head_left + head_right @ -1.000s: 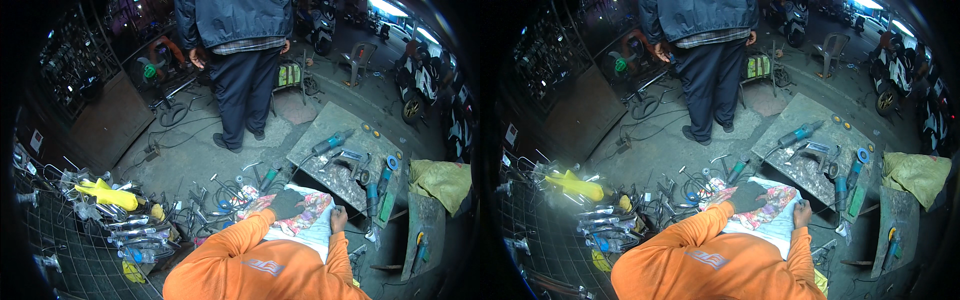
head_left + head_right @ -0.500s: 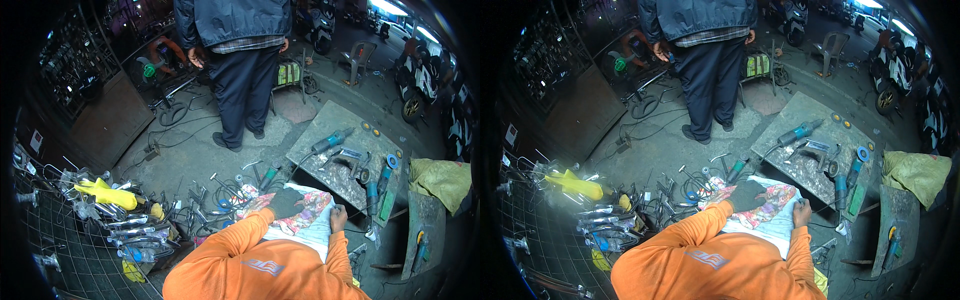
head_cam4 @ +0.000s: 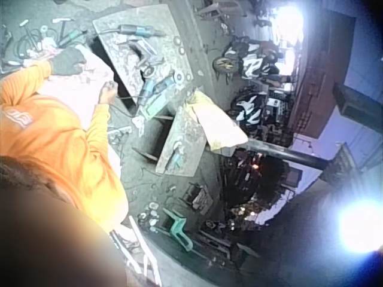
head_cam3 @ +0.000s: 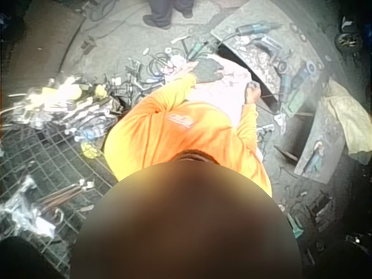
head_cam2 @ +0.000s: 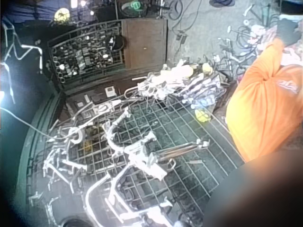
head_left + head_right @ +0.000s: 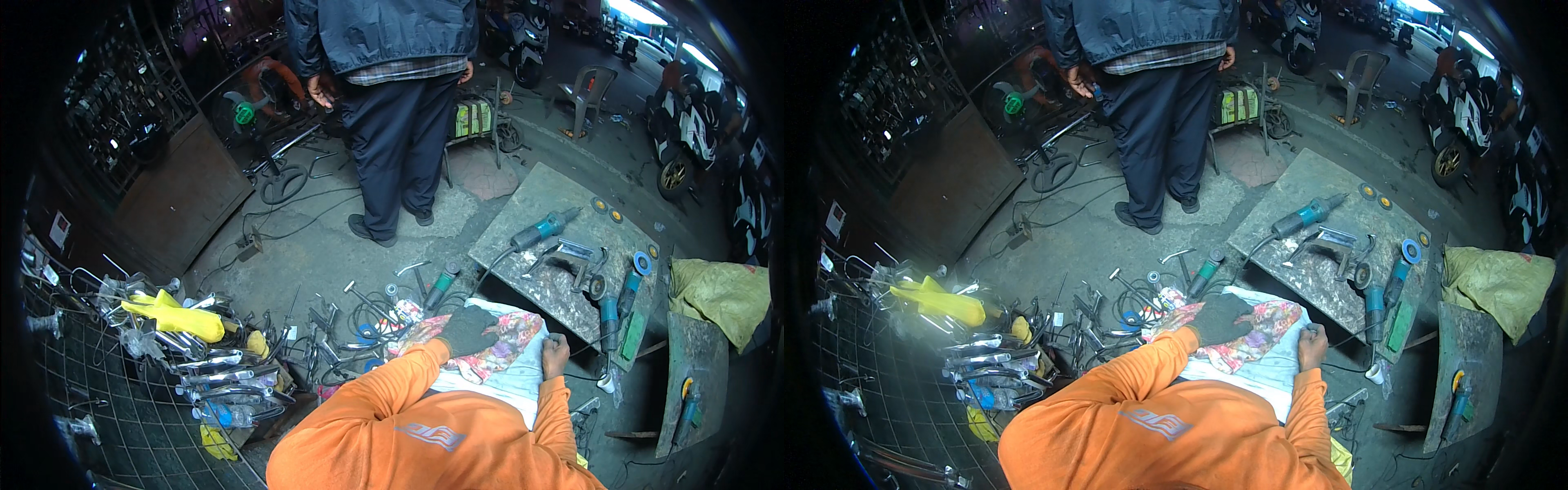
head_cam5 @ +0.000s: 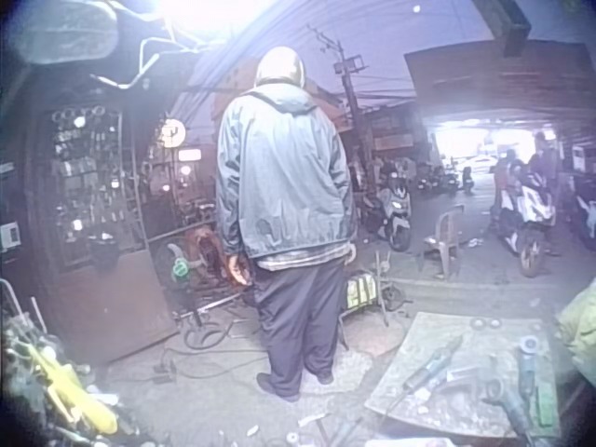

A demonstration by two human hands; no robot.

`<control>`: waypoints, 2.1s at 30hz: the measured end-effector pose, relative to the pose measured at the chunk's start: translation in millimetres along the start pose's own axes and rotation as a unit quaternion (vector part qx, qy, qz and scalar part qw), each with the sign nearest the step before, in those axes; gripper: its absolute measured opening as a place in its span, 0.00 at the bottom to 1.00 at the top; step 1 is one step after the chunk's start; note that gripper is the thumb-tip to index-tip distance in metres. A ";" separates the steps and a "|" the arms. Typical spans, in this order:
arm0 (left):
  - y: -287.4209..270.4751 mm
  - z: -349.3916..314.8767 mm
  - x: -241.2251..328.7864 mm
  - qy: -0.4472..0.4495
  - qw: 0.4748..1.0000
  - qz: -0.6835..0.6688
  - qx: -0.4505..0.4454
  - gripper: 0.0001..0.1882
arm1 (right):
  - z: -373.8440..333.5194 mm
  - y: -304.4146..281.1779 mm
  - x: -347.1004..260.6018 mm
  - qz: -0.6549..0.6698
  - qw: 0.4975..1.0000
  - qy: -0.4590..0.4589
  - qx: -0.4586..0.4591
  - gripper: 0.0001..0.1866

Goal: The person cleans a curved metal part with a cloth and then uses a handheld electric grinder to polish its surface. The person repeatedly repositions the part and the tool while working on the metal piece.

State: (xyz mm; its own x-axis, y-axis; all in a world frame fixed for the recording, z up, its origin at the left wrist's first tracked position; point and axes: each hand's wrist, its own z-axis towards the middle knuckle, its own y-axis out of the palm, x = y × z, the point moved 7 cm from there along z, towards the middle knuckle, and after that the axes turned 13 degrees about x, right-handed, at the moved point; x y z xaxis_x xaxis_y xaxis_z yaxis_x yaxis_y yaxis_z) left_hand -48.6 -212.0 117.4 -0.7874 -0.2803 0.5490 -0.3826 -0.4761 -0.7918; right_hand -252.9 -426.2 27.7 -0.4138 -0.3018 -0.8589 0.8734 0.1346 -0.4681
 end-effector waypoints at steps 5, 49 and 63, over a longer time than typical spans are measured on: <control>0.4 0.1 -0.1 0.002 1.000 0.000 -0.004 0.27 | -0.5 -3.1 -4.2 -0.031 1.000 0.000 0.006 0.13; 0.6 -1.7 -9.0 -0.012 0.998 -0.027 0.049 0.22 | -2.6 -4.4 -5.9 -0.021 0.999 0.028 -0.008 0.11; -9.3 -0.4 -10.2 -0.044 0.993 -0.054 0.099 0.20 | -1.4 -0.5 4.4 0.002 1.000 0.012 -0.016 0.10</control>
State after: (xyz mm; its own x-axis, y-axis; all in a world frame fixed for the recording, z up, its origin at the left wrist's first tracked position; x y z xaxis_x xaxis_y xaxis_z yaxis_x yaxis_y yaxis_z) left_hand -37.3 -204.4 119.1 -0.6984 -0.2869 0.6557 -0.3523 -0.6597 -0.6639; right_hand -255.5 -426.3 23.9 -0.4171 -0.2784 -0.8652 0.8664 0.1657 -0.4710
